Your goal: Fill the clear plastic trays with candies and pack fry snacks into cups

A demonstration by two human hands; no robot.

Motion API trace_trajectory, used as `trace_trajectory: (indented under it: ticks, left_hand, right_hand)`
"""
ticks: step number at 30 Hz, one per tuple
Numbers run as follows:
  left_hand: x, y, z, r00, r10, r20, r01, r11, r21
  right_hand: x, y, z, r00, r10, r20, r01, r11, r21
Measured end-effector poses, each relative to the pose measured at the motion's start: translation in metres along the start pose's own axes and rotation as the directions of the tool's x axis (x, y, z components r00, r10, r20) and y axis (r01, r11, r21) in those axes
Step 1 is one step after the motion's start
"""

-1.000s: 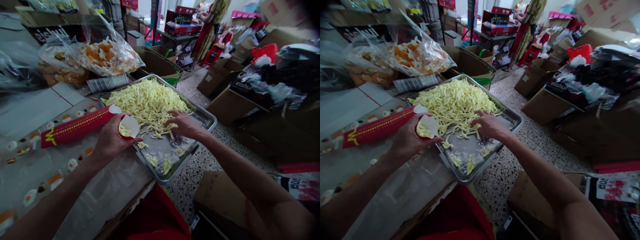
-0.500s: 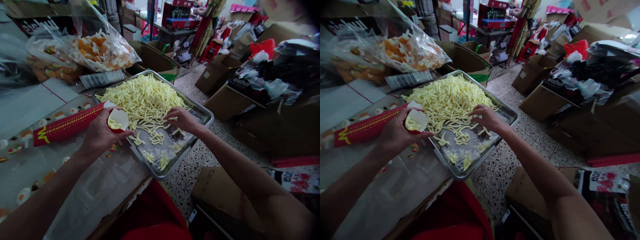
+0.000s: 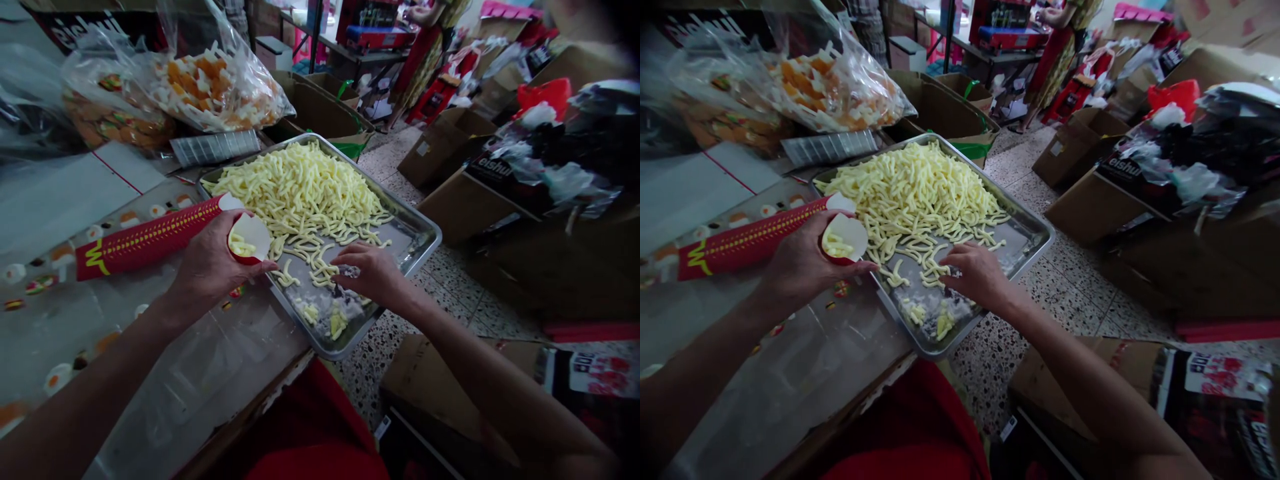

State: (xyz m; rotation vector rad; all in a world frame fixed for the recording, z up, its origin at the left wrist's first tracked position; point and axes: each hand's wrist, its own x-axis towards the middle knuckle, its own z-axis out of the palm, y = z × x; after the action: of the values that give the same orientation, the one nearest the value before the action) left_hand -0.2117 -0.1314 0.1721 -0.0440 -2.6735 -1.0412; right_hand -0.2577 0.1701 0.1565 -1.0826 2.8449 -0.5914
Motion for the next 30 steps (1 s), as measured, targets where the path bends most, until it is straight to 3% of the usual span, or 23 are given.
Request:
trace_trajectory:
  ticks: [9, 18, 22, 26, 30]
  left_hand:
    - [-0.005, 0.012, 0.014, 0.987, 0.132, 0.087, -0.134, 0.991, 0.021]
    - [-0.008, 0.013, 0.026, 0.981, 0.104, 0.166, -0.117, 0.991, 0.072]
    - [-0.004, 0.024, 0.032, 0.958, 0.098, 0.270, -0.158, 0.964, 0.212]
    - [0.004, 0.032, 0.032, 0.927, 0.103, 0.360, -0.232, 0.913, 0.336]
    - [0.015, 0.038, 0.039, 0.900, 0.127, 0.418, -0.295, 0.882, 0.367]
  right_hand:
    - [0.001, -0.014, 0.014, 0.998, -0.025, 0.058, 0.033, 0.990, -0.140]
    - [0.004, -0.005, 0.029, 0.993, -0.042, 0.112, 0.064, 0.978, -0.200]
    - [0.012, 0.000, 0.037, 0.998, 0.025, 0.049, -0.018, 0.991, -0.129]
    - [0.011, -0.003, 0.022, 0.995, 0.070, -0.069, -0.067, 0.996, 0.051]
    - [0.010, -0.017, -0.008, 0.988, -0.054, -0.147, 0.062, 0.997, 0.052]
